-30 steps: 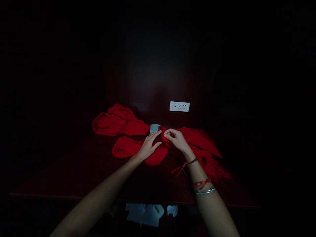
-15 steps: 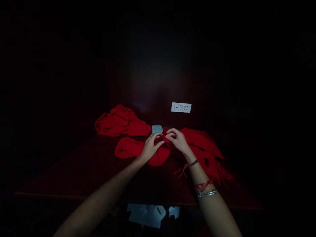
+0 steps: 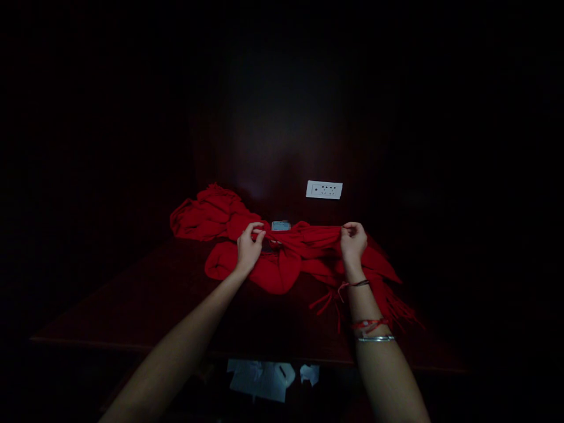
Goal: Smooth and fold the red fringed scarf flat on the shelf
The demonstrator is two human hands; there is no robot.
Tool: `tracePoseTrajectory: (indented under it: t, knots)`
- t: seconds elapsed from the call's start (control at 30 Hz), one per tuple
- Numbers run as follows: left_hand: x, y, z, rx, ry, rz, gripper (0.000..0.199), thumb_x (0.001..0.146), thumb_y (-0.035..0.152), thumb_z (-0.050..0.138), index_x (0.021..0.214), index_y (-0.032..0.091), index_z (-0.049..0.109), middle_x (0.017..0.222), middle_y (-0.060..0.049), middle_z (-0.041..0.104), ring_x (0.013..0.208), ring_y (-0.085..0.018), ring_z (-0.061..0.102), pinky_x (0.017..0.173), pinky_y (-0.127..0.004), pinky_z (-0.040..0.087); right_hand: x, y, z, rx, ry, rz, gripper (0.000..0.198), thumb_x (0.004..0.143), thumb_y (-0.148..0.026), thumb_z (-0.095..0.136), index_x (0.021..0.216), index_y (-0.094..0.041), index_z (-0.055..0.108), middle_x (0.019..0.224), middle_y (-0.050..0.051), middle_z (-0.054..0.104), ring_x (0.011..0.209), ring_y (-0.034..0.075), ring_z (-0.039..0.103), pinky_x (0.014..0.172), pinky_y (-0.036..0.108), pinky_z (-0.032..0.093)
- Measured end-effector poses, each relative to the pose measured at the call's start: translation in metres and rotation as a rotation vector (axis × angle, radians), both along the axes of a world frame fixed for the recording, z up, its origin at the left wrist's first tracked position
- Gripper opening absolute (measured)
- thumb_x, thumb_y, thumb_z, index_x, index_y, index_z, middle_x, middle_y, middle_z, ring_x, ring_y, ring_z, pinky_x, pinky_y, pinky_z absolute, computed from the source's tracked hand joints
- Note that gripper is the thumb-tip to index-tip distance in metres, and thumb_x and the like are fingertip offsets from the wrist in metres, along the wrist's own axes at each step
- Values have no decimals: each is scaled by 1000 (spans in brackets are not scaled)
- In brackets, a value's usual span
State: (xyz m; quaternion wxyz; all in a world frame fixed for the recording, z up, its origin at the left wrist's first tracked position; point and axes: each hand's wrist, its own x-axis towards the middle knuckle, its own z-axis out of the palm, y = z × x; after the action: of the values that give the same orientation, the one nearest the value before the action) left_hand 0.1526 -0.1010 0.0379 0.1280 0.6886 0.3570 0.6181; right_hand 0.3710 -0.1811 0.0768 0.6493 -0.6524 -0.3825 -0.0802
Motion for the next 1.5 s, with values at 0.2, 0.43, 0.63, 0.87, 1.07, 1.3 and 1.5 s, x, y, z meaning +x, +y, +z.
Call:
tracePoseTrajectory:
  t: [0.2,0.43,0.63,0.87,1.07,1.3,1.5]
  knots:
    - [-39,20,14,-92,-98,313,17,73,15,42,86,14,54,81,-4,58,75,-14,54,74,-26,41,18,-12,4,-57,35,-195,19,68,-16,38,80,-15,52,71,5,56,63,14,50,64,23,37]
    - [-50,29,8,-277,175,297,24,71,10,41,90,17,56,80,-4,59,76,-15,55,74,-26,41,15,-8,-1,-331,-162,-58,22,69,-12,40,84,-16,55,76,4,57,71,15,52,67,24,37]
    - [-23,12,6,-250,517,266,32,80,19,33,107,18,51,104,-10,54,100,-21,47,84,-33,36,-6,-1,-6,-507,-477,-13,28,73,-21,46,99,-19,55,106,10,51,96,22,45,75,31,37]
    - [7,-9,-1,-257,669,16,51,76,40,47,121,17,37,115,-9,50,106,-23,44,89,-37,32,-37,14,-20,-639,-569,190,43,76,-36,47,112,-12,48,102,12,57,94,21,50,81,31,35]
    - [-6,-5,15,-204,399,15,23,72,25,52,93,18,58,96,-2,61,91,-15,54,82,-23,38,-24,9,-11,-550,-486,160,24,77,-26,47,92,-16,61,89,7,63,83,18,56,72,24,38]
    - [-46,6,31,-454,638,188,15,68,23,53,81,21,60,83,1,63,79,-15,56,71,-23,41,-16,-8,6,-587,-499,151,19,74,-25,47,83,-17,62,80,5,63,76,16,56,67,23,38]
    - [-38,-4,28,-434,698,342,23,75,21,41,90,20,59,91,-6,61,86,-20,54,72,-30,40,-23,-2,-5,-663,-599,278,28,71,-36,53,91,-18,60,92,7,58,85,16,53,69,23,38]
